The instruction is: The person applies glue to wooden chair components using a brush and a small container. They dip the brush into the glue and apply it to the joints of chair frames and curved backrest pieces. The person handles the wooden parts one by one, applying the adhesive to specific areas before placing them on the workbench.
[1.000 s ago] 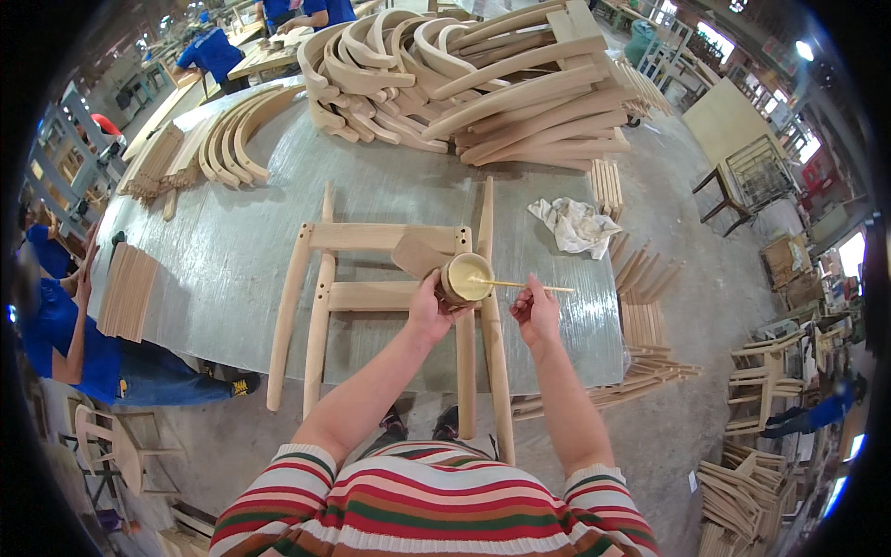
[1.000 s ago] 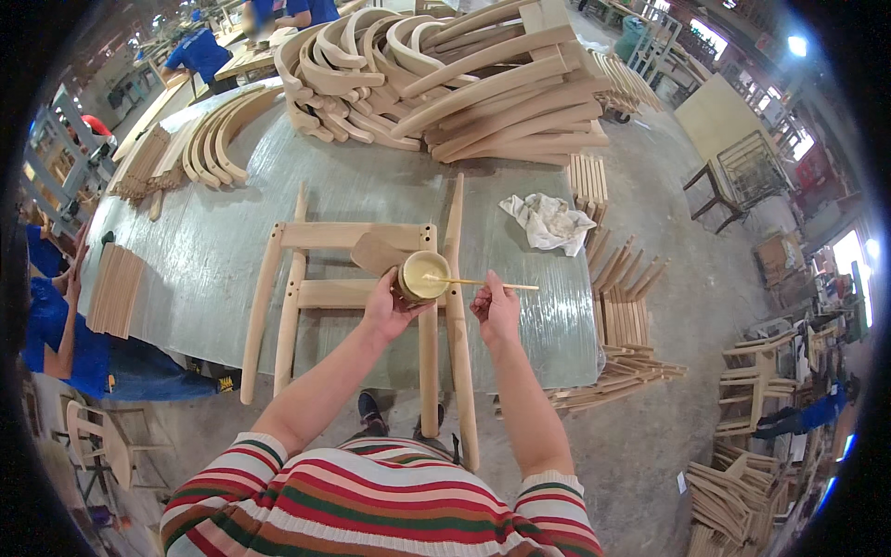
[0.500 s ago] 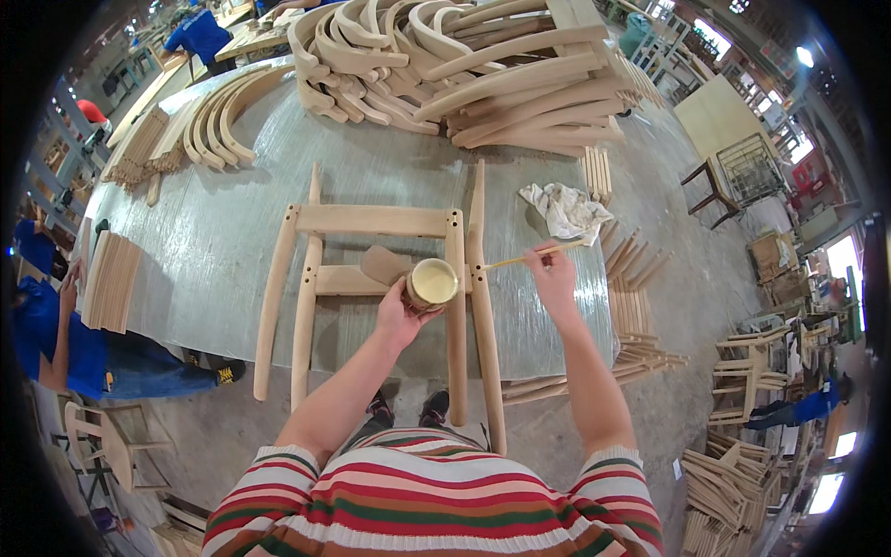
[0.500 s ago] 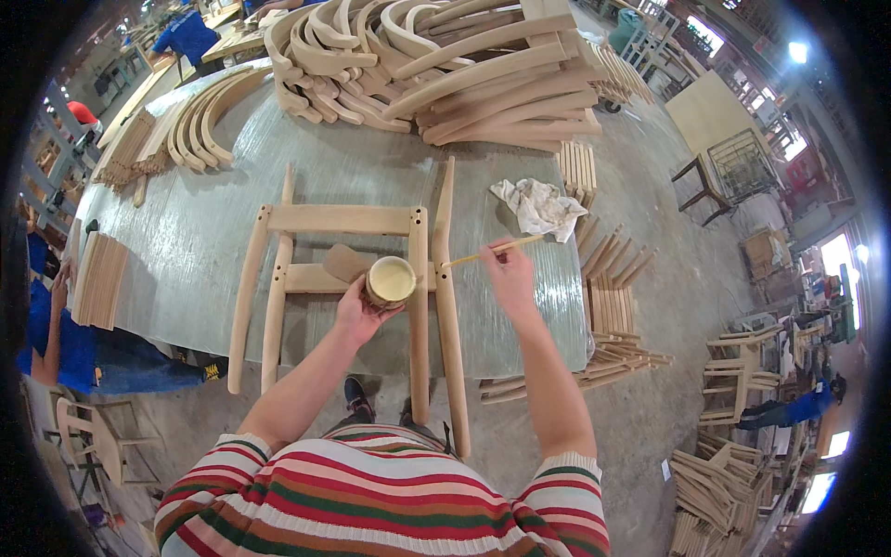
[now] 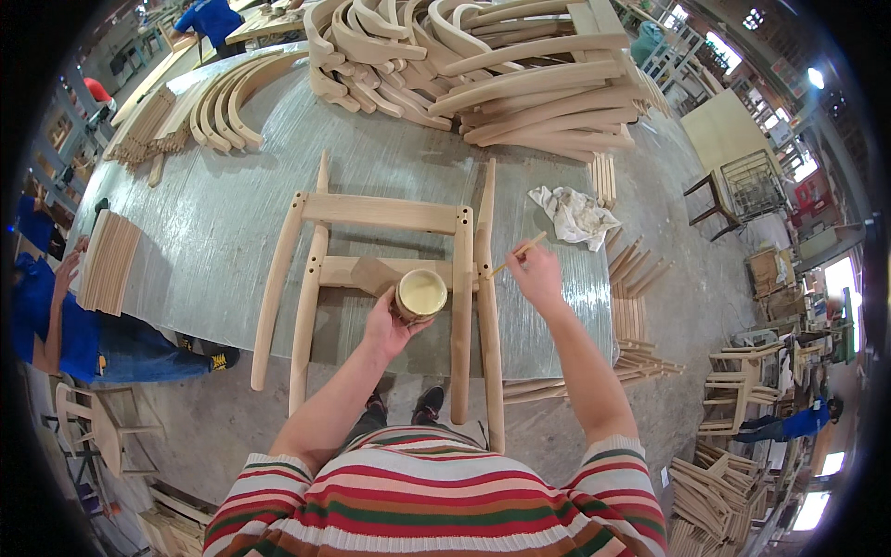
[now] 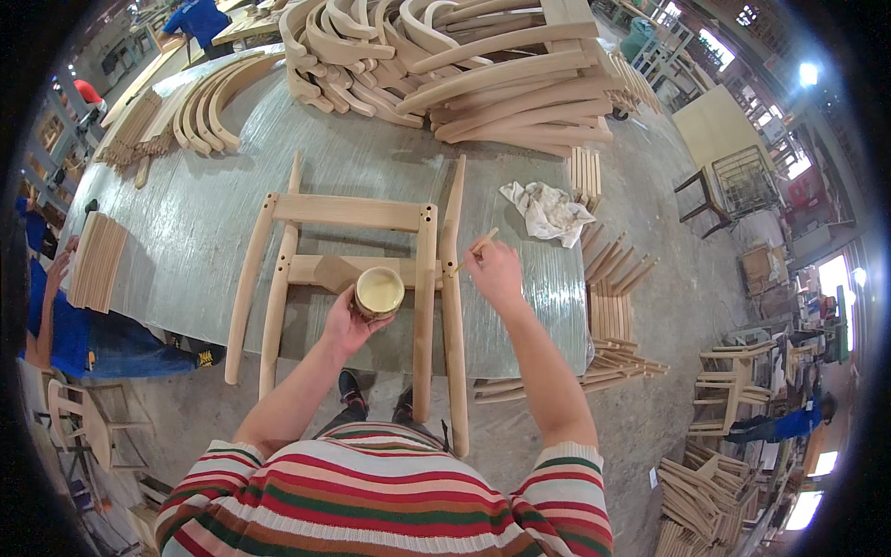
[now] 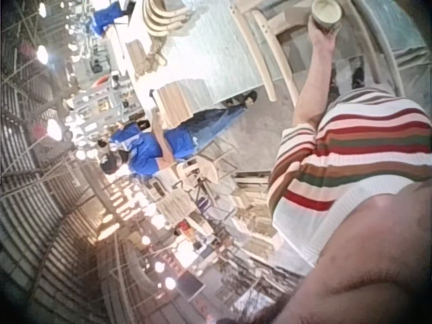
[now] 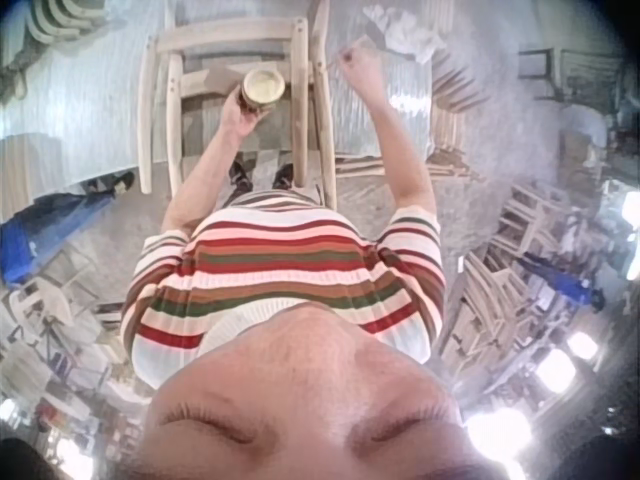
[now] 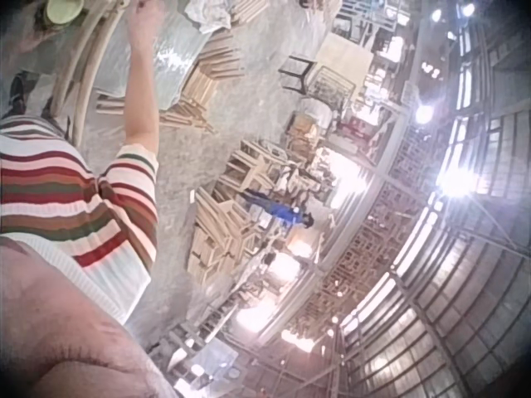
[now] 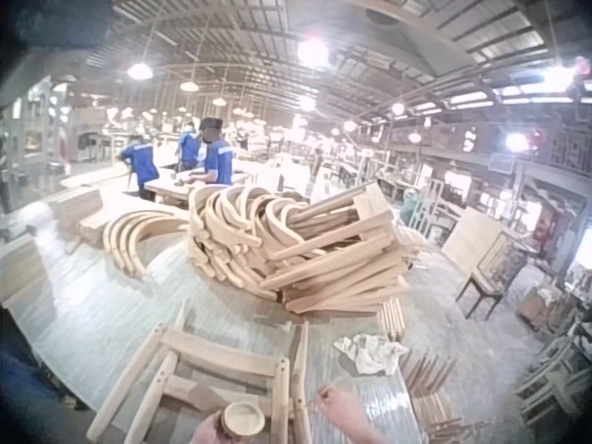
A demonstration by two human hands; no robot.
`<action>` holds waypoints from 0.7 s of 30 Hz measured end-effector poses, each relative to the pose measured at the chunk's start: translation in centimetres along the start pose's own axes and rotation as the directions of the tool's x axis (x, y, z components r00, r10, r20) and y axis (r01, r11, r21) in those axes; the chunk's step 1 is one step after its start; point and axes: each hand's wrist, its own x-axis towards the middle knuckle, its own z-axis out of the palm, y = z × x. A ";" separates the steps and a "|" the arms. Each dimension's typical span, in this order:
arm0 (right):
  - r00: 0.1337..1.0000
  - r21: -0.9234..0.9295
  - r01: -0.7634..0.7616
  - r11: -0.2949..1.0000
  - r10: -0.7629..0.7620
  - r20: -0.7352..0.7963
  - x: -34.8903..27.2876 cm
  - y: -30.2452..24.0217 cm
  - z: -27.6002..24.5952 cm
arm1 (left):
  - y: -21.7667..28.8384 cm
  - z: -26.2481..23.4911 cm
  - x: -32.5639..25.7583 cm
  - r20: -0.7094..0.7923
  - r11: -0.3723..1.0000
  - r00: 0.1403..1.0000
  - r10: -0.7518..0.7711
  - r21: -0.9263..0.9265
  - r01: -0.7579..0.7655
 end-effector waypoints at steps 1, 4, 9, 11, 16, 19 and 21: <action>1.000 -0.005 -0.011 1.000 0.011 0.008 0.0 0.1 0.3 | -0.1 -0.1 0.0 -0.009 1.000 1.000 -0.012 -0.015 0.012; 0.997 -0.114 0.080 0.990 -0.078 0.014 0.1 -0.2 1.1 | -0.2 -0.3 -0.2 -0.040 0.999 0.999 -0.028 -0.043 0.026; 1.000 -0.007 0.000 1.000 0.000 -0.007 0.3 -0.1 0.8 | -0.1 0.0 -0.6 -0.048 1.000 0.999 -0.020 -0.025 0.019; 1.000 0.015 -0.011 1.000 0.011 -0.010 0.8 -0.3 0.3 | 0.1 -0.3 -0.6 -0.028 1.000 0.999 -0.017 -0.015 0.017; 0.999 0.009 -0.013 1.000 0.013 -0.031 1.6 -0.3 0.2 | 0.1 -0.7 -0.6 -0.046 0.997 0.998 -0.050 -0.058 0.047; 0.999 -0.028 -0.032 0.999 0.031 -0.039 1.5 0.5 1.0 | -0.2 -0.3 -0.7 -0.078 0.999 0.996 -0.043 -0.026 0.041; 0.999 -0.039 -0.009 0.999 0.008 -0.033 1.4 0.7 1.9 | -0.1 -0.4 -0.8 -0.071 0.999 0.997 -0.035 -0.016 0.034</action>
